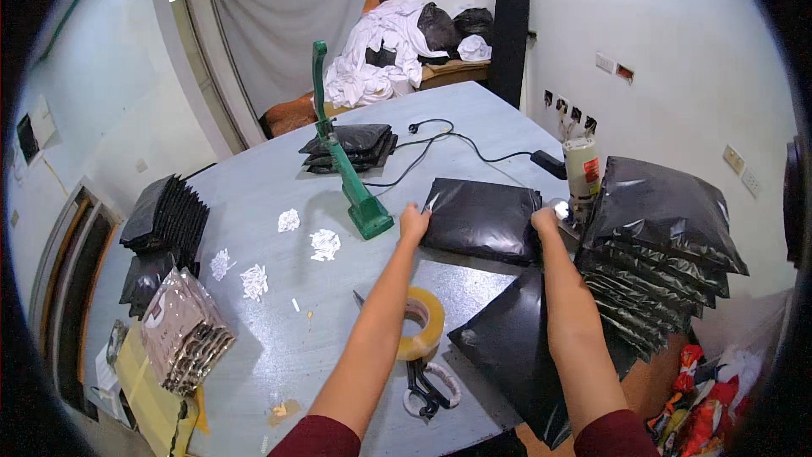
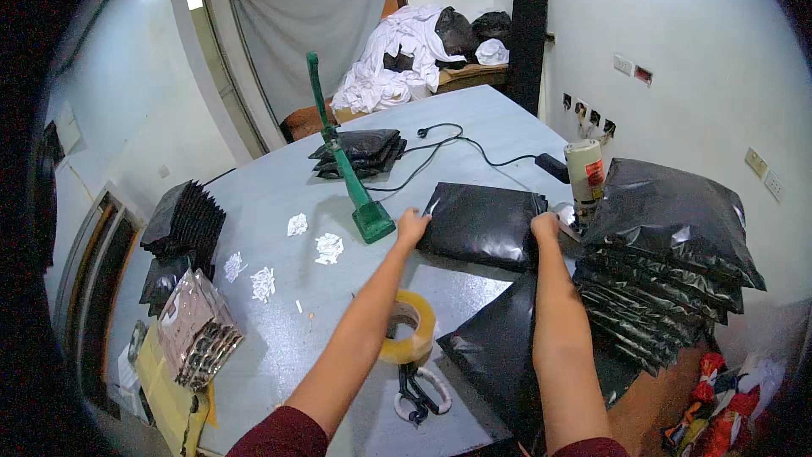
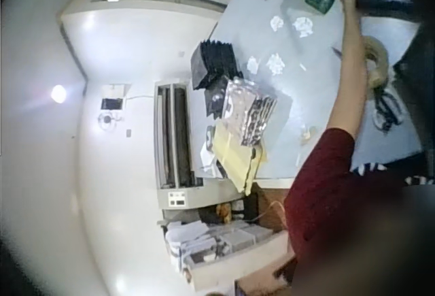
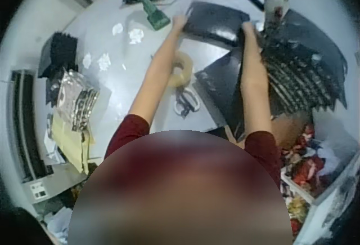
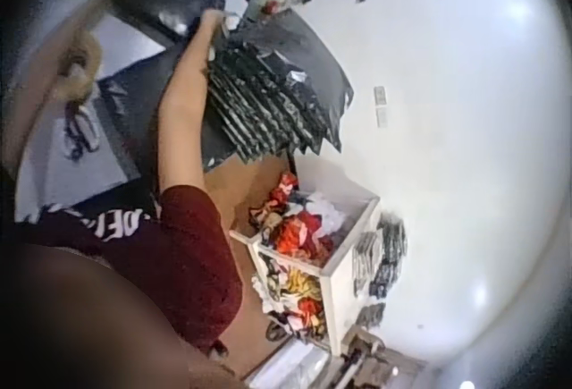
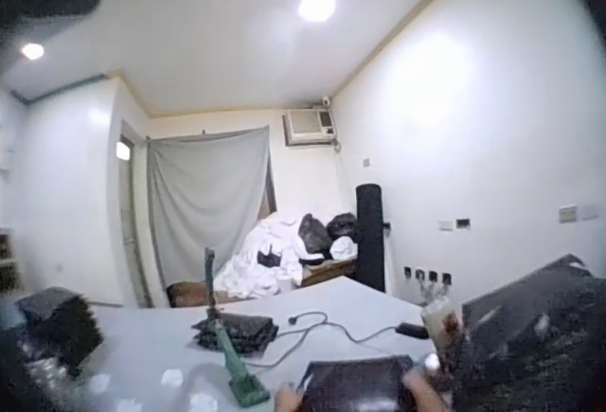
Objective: Packing clothing items into black plastic shipping bags and sealing them with tape.
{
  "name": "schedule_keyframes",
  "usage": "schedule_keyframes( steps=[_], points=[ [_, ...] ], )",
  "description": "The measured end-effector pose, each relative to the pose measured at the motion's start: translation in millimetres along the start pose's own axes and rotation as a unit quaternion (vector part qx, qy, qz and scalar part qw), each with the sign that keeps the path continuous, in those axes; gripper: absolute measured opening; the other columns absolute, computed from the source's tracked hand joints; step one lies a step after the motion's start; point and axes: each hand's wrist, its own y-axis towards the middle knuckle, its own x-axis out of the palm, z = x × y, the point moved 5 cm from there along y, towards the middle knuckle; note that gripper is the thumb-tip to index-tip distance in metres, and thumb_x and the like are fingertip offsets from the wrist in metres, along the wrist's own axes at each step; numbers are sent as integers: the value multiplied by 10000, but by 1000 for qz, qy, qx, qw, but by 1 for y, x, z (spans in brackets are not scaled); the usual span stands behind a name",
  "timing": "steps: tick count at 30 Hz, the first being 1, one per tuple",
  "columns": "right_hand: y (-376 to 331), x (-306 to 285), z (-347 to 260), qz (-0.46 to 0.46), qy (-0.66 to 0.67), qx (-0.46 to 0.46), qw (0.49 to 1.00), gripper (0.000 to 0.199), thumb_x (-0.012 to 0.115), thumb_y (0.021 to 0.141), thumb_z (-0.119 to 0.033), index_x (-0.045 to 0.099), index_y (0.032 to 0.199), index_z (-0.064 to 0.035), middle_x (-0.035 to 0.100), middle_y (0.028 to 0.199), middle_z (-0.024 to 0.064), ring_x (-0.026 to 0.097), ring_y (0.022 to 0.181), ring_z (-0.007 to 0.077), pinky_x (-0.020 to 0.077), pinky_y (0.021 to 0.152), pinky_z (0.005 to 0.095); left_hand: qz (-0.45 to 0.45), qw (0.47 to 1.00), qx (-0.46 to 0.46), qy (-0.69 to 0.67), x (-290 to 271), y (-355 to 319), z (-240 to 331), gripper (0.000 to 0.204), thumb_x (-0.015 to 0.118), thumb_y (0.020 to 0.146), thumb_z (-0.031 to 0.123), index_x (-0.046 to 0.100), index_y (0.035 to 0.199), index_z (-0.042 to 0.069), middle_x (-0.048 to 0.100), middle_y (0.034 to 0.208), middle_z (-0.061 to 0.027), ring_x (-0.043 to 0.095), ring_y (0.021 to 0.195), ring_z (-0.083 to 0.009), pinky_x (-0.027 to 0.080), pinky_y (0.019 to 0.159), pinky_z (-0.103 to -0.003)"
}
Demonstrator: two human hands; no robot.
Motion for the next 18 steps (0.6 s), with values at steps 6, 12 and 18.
schedule_keyframes(
  steps=[6, 12, 18],
  points=[
    [-88, -120, -116, 26, 479, 279, 832, 377, 400, 787, -75, 364, 1118, 102, 499, 1034, 334, 521, 960, 411, 407, 842, 439, 58, 967, -118, -219, -52, -18, -109, 405, 643, 705, 158, 525, 1075, 40, 631, 823, -123, 596, 759, -202, 448, 693, -285],
    [-73, -122, -81, 24, 384, 224, 895, 393, 453, 735, -145, 468, 1034, 110, 426, 1132, 327, 436, 1031, 471, 374, 872, 473, 34, 993, -35, -107, -38, -7, -34, 382, 563, 782, 221, 500, 1113, 41, 593, 967, -150, 566, 892, -227, 424, 765, -279],
    [-230, -341, -166, 219, 606, 23, 765, 327, 441, 826, -251, 622, 870, 18, 608, 701, 119, 550, 655, 203, 431, 663, 326, 219, 957, 28, -185, -166, -93, -73, 290, 527, 819, 167, 508, 1063, 12, 567, 995, -153, 549, 891, -256, 421, 790, -322]
  ],
)
